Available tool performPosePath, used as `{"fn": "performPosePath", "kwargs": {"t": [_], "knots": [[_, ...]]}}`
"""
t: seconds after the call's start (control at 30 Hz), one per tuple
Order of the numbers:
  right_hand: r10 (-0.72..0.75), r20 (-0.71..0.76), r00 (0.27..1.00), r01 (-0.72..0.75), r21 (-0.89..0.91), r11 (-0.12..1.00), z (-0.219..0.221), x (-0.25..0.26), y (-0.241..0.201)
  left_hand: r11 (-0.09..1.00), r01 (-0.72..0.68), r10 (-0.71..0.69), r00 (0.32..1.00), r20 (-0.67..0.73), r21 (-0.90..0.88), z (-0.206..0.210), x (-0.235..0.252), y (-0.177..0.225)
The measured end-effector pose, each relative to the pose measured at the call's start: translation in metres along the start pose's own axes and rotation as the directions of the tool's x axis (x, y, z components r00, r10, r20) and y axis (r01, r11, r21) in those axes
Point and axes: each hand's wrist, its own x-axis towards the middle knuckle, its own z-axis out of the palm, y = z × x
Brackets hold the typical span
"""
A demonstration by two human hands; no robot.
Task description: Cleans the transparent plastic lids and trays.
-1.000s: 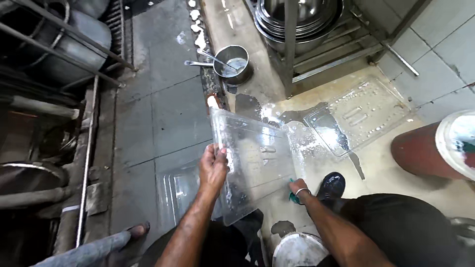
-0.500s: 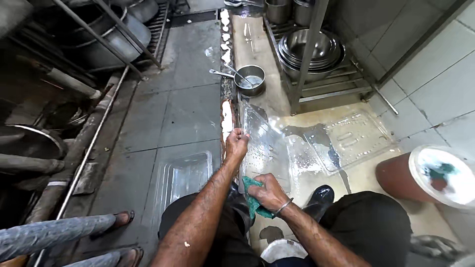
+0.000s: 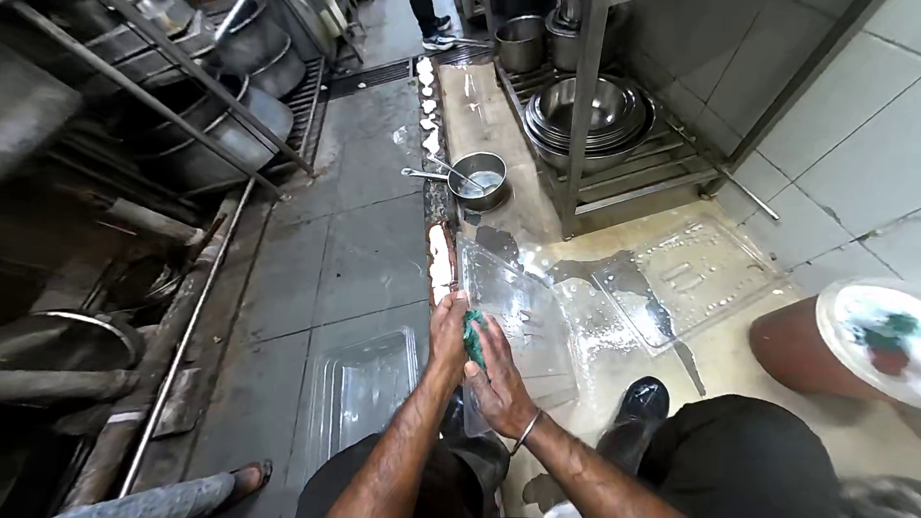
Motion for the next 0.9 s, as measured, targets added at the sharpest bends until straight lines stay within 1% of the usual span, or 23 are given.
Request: {"fn": "performPosePath", "kwargs": {"t": [0.07,0.1,0.17,0.2,0.23,0.3,0.33,0.37,0.4,0.43,0.47,0.5,0.53,0.57,0.6,0.63,0.67,0.7,0.73,0.77,0.8,0.83,0.9], "knots": [[-0.014,0.022,1.0,0.016,-0.089,0.996,-0.001,0.019,0.018,1.0,-0.015,0.015,0.999,0.031,-0.006,-0.002,0.001,-0.001],[0.021,0.047,0.999,-0.014,-0.144,0.989,-0.006,0.032,0.032,1.0,-0.024,0.025,0.999,0.042,-0.009,-0.002,0.003,-0.002],[0.168,0.087,0.982,-0.143,-0.24,0.96,-0.02,0.053,0.079,0.999,-0.024,0.023,0.999,0.033,0.022,-0.004,0.006,-0.008],[0.27,0.102,0.958,-0.233,-0.279,0.932,-0.029,0.058,0.109,0.998,-0.02,0.018,0.999,0.027,0.056,-0.007,0.007,-0.01],[0.378,0.105,0.92,-0.332,-0.306,0.892,-0.039,0.062,0.138,0.994,-0.017,0.014,1.0,0.025,0.105,-0.011,0.01,-0.011],[0.597,0.11,0.795,-0.545,-0.305,0.781,-0.055,0.068,0.189,0.984,-0.021,0.019,1.0,0.013,0.176,-0.017,0.015,-0.013],[0.675,0.106,0.73,-0.621,-0.31,0.72,-0.06,0.071,0.202,0.98,-0.028,0.026,1.0,0.009,0.199,-0.018,0.016,-0.013],[0.717,0.098,0.69,-0.661,-0.319,0.68,-0.061,0.074,0.202,0.975,-0.032,0.032,0.999,0.003,0.222,-0.02,0.016,-0.013],[0.71,0.09,0.699,-0.659,-0.304,0.688,-0.059,0.075,0.192,0.968,-0.03,0.032,0.999,-0.002,0.25,-0.02,0.016,-0.012],[0.658,0.085,0.749,-0.617,-0.273,0.738,-0.054,0.077,0.175,0.96,-0.025,0.028,1.0,-0.007,0.28,-0.02,0.017,-0.01],[0.56,0.072,0.826,-0.53,-0.238,0.814,-0.044,0.077,0.154,0.951,-0.021,0.026,1.0,-0.013,0.31,-0.02,0.018,-0.009],[0.418,0.065,0.906,-0.398,-0.204,0.894,-0.032,0.076,0.134,0.94,-0.019,0.025,1.0,-0.014,0.34,-0.021,0.018,-0.009],[0.256,0.066,0.964,-0.243,-0.164,0.956,-0.018,0.076,0.114,0.929,-0.024,0.03,0.999,-0.013,0.368,-0.023,0.018,-0.009],[0.099,0.07,0.993,-0.089,-0.132,0.987,-0.007,0.082,0.098,0.916,-0.042,0.049,0.999,-0.007,0.398,-0.027,0.018,-0.01],[-0.001,0.109,0.994,0.014,-0.118,0.993,-0.001,0.091,0.087,0.906,-0.07,0.077,0.997,0.0,0.417,-0.029,0.019,-0.011],[-0.036,0.171,0.985,0.057,-0.121,0.991,-0.001,0.101,0.083,0.897,-0.095,0.104,0.995,0.002,0.431,-0.031,0.02,-0.013],[-0.025,0.218,0.976,0.058,-0.15,0.987,-0.003,0.11,0.09,0.889,-0.107,0.122,0.992,-0.006,0.444,-0.033,0.019,-0.015],[0.004,0.222,0.975,0.037,-0.18,0.983,-0.006,0.115,0.109,0.885,-0.11,0.128,0.992,-0.01,0.452,-0.035,0.018,-0.017],[0.044,0.19,0.981,-0.003,-0.213,0.977,-0.01,0.116,0.14,0.888,-0.104,0.124,0.992,-0.015,0.449,-0.036,0.015,-0.018],[0.13,0.157,0.979,-0.091,-0.233,0.968,-0.019,0.114,0.176,0.895,-0.096,0.116,0.993,-0.019,0.435,-0.036,0.014,-0.018],[0.26,0.137,0.956,-0.219,-0.257,0.941,-0.032,0.108,0.214,0.906,-0.088,0.106,0.994,-0.021,0.415,-0.036,0.013,-0.017],[0.401,0.114,0.909,-0.358,-0.277,0.892,-0.045,0.096,0.253,0.919,-0.076,0.089,0.996,-0.017,0.386,-0.035,0.012,-0.018],[0.646,0.065,0.761,-0.597,-0.32,0.736,-0.073,0.059,0.314,0.939,-0.066,0.069,0.998,0.001,0.336,-0.034,0.013,-0.017]]}}
